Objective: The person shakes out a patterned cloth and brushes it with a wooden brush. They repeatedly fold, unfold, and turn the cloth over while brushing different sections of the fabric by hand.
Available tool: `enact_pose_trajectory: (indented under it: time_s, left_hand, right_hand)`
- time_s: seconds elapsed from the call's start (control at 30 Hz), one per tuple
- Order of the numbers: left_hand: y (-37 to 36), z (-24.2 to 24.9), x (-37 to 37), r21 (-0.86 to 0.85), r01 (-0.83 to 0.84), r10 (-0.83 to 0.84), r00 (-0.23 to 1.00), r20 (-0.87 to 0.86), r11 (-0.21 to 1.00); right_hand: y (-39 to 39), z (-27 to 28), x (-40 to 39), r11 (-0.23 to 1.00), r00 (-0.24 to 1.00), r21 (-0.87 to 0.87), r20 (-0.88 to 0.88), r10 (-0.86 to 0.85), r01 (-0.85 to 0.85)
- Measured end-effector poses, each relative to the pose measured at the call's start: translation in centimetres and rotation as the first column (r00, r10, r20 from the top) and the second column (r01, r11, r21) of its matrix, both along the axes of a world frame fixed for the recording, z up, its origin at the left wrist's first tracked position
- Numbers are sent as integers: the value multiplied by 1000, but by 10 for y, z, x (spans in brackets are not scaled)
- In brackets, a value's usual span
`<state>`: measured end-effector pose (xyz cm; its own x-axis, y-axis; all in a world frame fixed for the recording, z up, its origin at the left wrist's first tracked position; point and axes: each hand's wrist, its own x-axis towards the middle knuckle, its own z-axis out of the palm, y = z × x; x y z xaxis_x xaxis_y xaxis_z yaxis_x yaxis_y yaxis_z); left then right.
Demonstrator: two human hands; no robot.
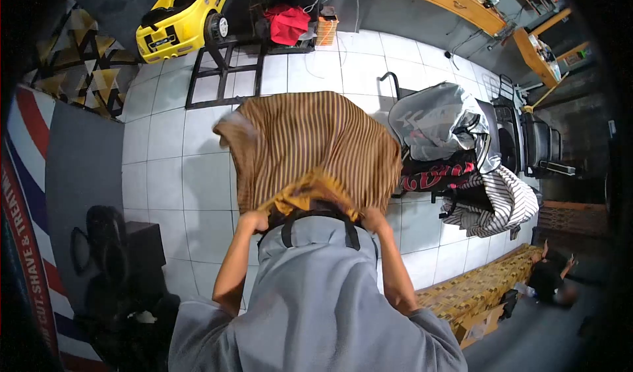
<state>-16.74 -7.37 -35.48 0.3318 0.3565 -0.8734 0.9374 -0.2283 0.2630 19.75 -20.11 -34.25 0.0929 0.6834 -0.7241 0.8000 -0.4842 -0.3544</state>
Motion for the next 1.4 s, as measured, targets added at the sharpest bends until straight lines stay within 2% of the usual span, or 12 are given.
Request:
enact_pose_trajectory:
  time_s: [0.03, 0.13, 0.17, 0.27, 0.47, 0.67, 0.7, 0.77, 0.83, 0.93, 1.23, 1.4]
  left_hand:
    - [-6, 7, -4, 42, -54, 54, 999, -7, 998]
    - [13, -19, -35, 183, -50, 20, 987, 161, 982]
    - [30, 47, -17, -1, -318, 316, 944, 95, 948]
    - [63, 21, -31, 424, -577, 243, 748, 617, 699]
    - [102, 110, 21, 320, -897, 370, 421, 828, 304]
    - [67, 48, 77, 373, -924, 386, 377, 842, 88]
    - [58, 26, 83, 296, -928, 563, 372, 738, 226]
    - [32, 13, 104, -432, -814, 780, 41, 625, 388]
    - [29, 58, 114, -838, -541, 995, -6, 95, 77]
    - [30, 17, 127, -927, -371, 990, -106, 98, 52]
    - [22, 88, 139, -887, -312, 918, 316, 239, 339]
    - [22, 50, 137, -790, -380, 877, 216, 430, 481]
  right_hand:
    - [-3, -11, -6, 958, 957, 50, 83, 277, -281]
    - [-9, -25, 15, 936, 977, 328, -121, 176, -127]
    - [0, -10, 11, 908, 974, 420, -203, 100, -5]
    - [39, 22, 12, 738, 943, 618, -324, -74, 271]
    - [93, 143, -16, 483, 637, 472, -725, -262, 737]
    - [96, 198, -46, 405, 336, 259, -933, -131, 877]
    - [96, 203, -52, 415, 331, 248, -933, -141, 875]
    - [94, 206, -62, 439, 326, 248, -939, -111, 864]
    - [93, 206, -68, 505, 304, 207, -946, -117, 838]
    - [91, 211, -70, 581, 316, 211, -945, -85, 786]
    - [79, 210, -48, 565, 458, 319, -881, -119, 761]
    - [67, 204, -35, 461, 335, 205, -916, -221, 863]
